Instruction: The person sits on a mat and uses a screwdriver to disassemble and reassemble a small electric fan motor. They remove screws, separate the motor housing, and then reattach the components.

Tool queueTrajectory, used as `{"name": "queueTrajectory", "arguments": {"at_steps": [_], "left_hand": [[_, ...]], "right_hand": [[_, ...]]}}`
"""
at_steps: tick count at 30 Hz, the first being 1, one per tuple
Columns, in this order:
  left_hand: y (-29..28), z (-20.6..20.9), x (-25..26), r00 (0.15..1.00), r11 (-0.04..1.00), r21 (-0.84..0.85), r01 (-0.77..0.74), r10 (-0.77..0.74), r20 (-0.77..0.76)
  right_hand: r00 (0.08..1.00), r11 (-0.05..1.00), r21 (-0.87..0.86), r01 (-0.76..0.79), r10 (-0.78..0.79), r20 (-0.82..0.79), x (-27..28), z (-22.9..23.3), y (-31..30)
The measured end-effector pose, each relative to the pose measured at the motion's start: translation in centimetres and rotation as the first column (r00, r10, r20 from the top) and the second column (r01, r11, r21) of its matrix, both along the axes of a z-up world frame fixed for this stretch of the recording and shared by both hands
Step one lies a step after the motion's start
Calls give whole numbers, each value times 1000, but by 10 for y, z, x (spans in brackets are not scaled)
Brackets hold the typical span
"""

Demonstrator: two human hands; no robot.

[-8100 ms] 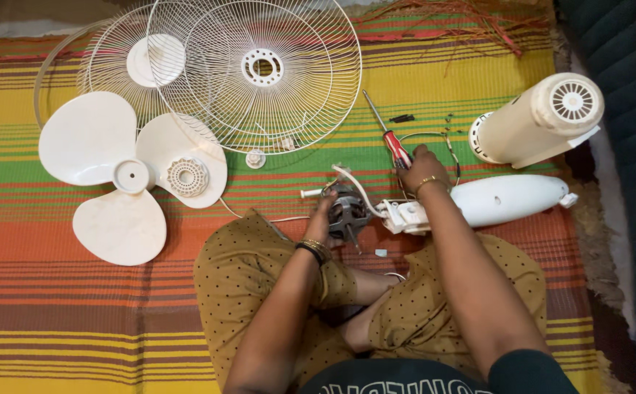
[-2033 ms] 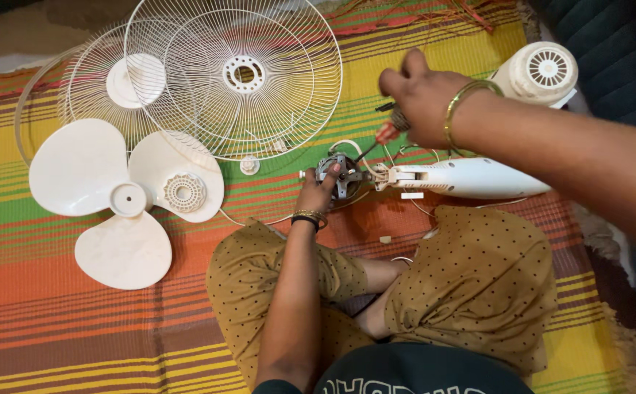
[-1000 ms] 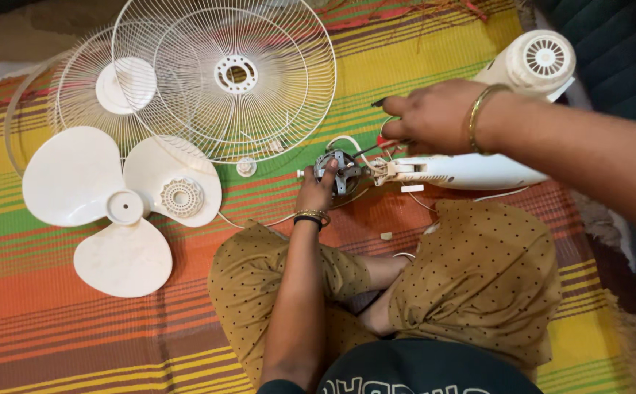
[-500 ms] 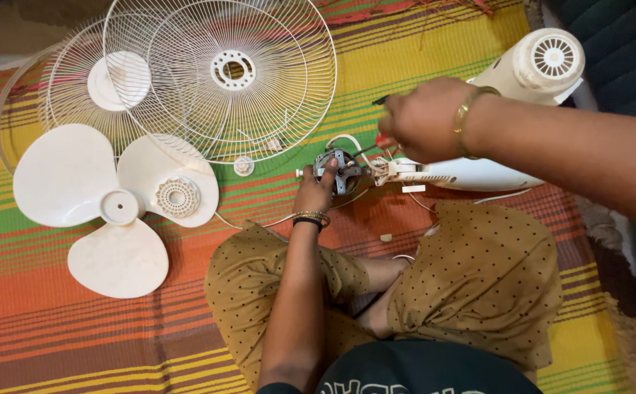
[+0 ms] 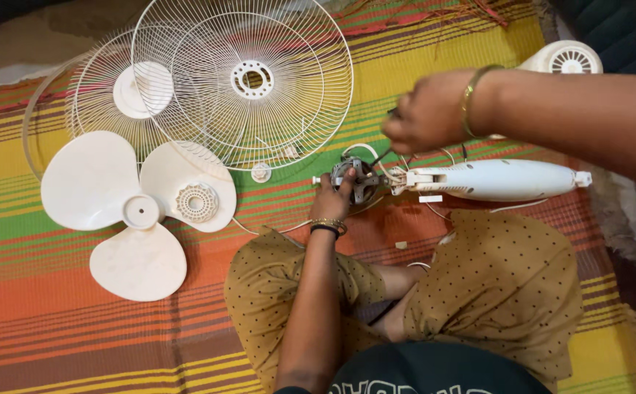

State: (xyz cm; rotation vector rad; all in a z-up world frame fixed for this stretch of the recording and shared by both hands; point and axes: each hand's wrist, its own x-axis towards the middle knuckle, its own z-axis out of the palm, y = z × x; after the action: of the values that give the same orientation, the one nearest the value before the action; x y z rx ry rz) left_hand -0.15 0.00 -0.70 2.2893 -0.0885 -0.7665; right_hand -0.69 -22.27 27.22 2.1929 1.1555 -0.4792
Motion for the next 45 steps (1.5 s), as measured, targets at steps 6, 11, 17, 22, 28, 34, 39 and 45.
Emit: {"name": "queueTrajectory", "arguments": {"at_steps": [6,11,17,22,28,34,39,45], "left_hand": [[-7,-9,-13,989,998,-36,-55,59,134],[-8,-4,-13,986,996,-58,-71,79,146],[-7,-7,-12,988,997,-60,-53,61,138],[-3,-6,-10,991,997,-68,-39,48,123],[-3,-11,-9,990,997,-68,-29,38,134],[-7,-3,-16,991,998,-41,-46,51,125],[-9,0,-15,991,997,-42,-70,74,108],[-9,-5,-14,985,997,-47,-59,66,162]], "right_hand": [[921,942,-7,335,-329,-207,-11,12,23],[576,600,-65,797,-788,-217,-15,18,22],[-90,-44,-150,988,-943,-320,3,-9,-9],[403,341,276,899,-890,-211,-5,-31,-6],[993,987,103,121,-121,-4,-10,-9,9],[759,766,31,642,-630,-162,-10,1,48],[560,570,-23,821,-814,-153,2,11,49],[169,170,9,985,-969,-180,-1,8,22]]}}
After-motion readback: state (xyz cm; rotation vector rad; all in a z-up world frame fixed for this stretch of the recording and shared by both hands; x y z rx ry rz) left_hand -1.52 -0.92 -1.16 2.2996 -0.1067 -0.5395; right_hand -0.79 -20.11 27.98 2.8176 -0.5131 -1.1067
